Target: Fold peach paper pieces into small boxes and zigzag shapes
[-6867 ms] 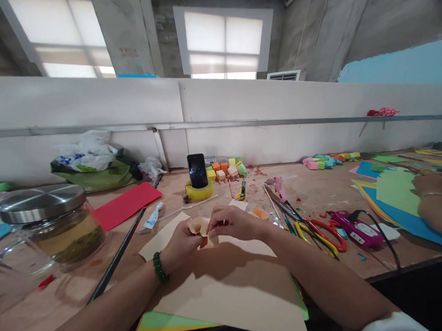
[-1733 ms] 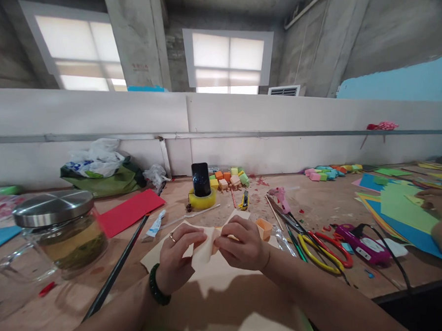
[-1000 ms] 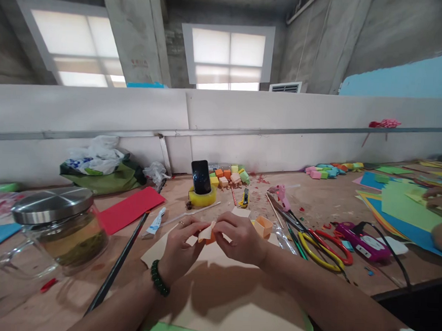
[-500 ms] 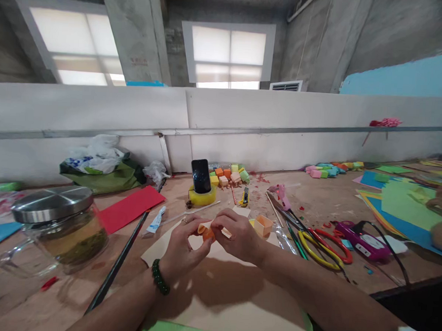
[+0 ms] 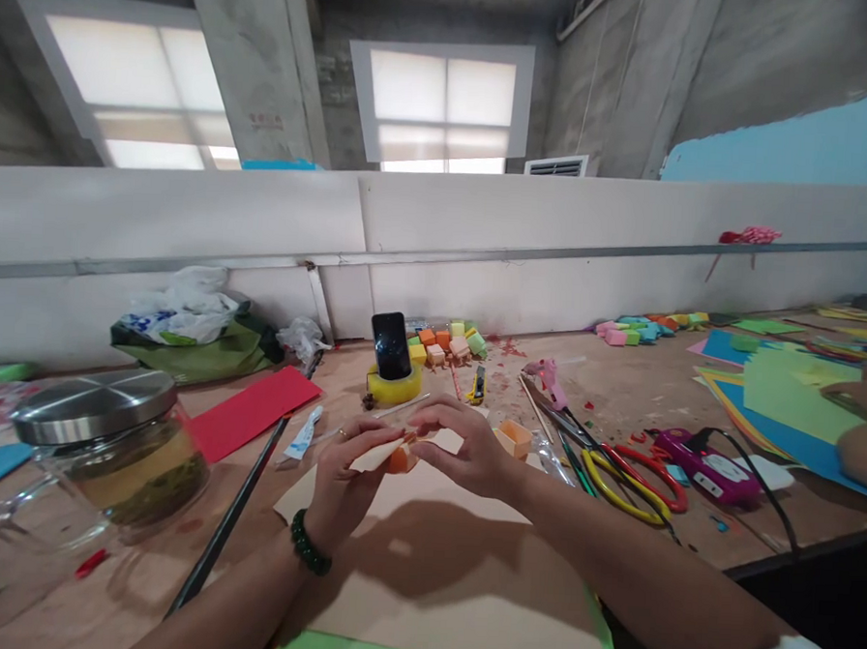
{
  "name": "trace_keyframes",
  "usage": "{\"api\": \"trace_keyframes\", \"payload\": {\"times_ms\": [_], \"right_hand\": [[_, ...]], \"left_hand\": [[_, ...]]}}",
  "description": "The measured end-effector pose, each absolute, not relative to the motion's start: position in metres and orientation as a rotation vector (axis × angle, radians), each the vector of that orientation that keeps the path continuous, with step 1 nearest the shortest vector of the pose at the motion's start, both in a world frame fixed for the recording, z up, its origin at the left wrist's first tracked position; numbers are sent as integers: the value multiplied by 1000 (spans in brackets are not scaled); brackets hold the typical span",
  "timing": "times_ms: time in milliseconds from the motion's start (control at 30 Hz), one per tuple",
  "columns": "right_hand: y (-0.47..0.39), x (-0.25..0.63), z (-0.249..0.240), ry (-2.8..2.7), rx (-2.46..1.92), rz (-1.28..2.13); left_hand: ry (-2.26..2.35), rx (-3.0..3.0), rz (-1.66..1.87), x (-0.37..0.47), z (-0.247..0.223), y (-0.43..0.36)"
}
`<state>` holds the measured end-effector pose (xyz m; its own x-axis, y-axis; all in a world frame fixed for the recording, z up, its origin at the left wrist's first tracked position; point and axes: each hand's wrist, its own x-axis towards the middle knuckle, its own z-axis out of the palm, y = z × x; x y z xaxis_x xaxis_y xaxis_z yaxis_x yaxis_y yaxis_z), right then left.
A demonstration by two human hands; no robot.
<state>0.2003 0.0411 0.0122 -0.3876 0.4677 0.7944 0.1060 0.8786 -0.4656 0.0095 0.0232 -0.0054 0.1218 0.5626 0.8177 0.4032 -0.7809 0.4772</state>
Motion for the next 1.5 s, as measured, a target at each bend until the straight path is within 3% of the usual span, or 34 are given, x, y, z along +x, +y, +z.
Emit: {"api": "trace_keyframes", "payload": {"times_ms": [267, 600, 800, 1133, 1500], "right_hand": [[49, 197, 8, -1880, -456, 667], [58, 199, 8, -1745, -536, 1382], [64, 202, 2, -1765, -579, 1432], [67, 206, 9, -1790, -588, 1575], [67, 208, 8, -1854, -443, 1438]], "left_hand": [[1020, 2294, 1632, 14, -2, 20], [1003, 2263, 1499, 15, -1, 16], [990, 2367, 1361, 17, 8, 13], [1046, 2168, 1436, 12, 2, 20], [936, 2172, 1553, 10, 0, 21]]}}
